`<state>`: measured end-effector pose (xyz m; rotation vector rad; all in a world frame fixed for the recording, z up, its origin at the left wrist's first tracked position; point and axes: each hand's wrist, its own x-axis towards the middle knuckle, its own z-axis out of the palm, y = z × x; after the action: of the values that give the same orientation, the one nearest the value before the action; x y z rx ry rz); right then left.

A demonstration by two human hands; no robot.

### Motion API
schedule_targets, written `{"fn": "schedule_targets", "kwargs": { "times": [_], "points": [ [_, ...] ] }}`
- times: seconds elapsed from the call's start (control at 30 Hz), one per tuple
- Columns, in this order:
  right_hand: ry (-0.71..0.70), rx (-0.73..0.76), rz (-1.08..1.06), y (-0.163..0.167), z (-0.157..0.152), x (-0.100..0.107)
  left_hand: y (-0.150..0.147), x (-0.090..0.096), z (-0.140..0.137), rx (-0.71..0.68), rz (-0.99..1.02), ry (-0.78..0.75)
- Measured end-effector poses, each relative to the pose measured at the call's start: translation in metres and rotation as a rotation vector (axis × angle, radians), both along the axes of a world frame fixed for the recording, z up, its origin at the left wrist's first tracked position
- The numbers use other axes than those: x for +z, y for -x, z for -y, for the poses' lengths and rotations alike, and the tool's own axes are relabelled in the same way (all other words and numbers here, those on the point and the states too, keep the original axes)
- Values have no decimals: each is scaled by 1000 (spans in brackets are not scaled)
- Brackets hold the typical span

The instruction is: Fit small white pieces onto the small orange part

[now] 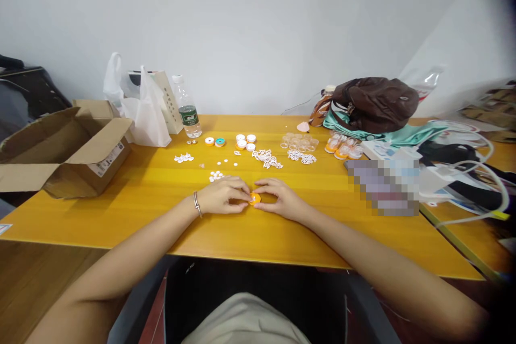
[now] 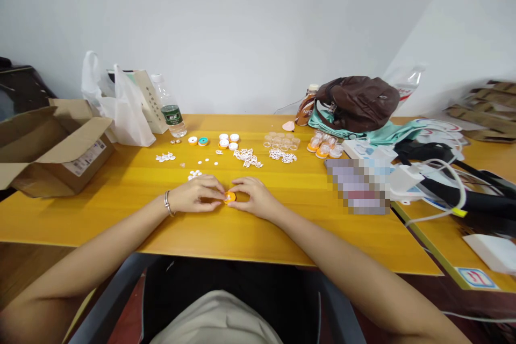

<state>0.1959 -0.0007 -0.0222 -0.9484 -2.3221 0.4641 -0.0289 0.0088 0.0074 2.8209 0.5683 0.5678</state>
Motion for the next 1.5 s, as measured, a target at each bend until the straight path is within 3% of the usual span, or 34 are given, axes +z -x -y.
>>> {"fn": "schedule_targets", "kwargs": {
  "times": [0.27,0.37,0.47,0.6,0.77,1.07,1.3,1.5],
  "points": [
    [-6,6,3,0,3,2,2,9,2,-2,14,164],
    [-1,10,7,0,3,4,11,10,-12,205,110,145],
    [4,15,14,1,3,5,20,3,-35,474,64,26],
    [3,7,11,3,4,6,20,-9,-52,599,-112,-128],
    [10,5,18,3,4,5,9,-11,-45,590,-187,-224],
    [51,14,-13,2,4,6,-2,-14,-39,555,-187,-143],
    [146,-61,-251,1,1,11,-3,-12,-37,502,-252,-205],
    [119,-136,-303,2,-4,9,-6,-11,-36,559,-203,-206]
  ]
}}
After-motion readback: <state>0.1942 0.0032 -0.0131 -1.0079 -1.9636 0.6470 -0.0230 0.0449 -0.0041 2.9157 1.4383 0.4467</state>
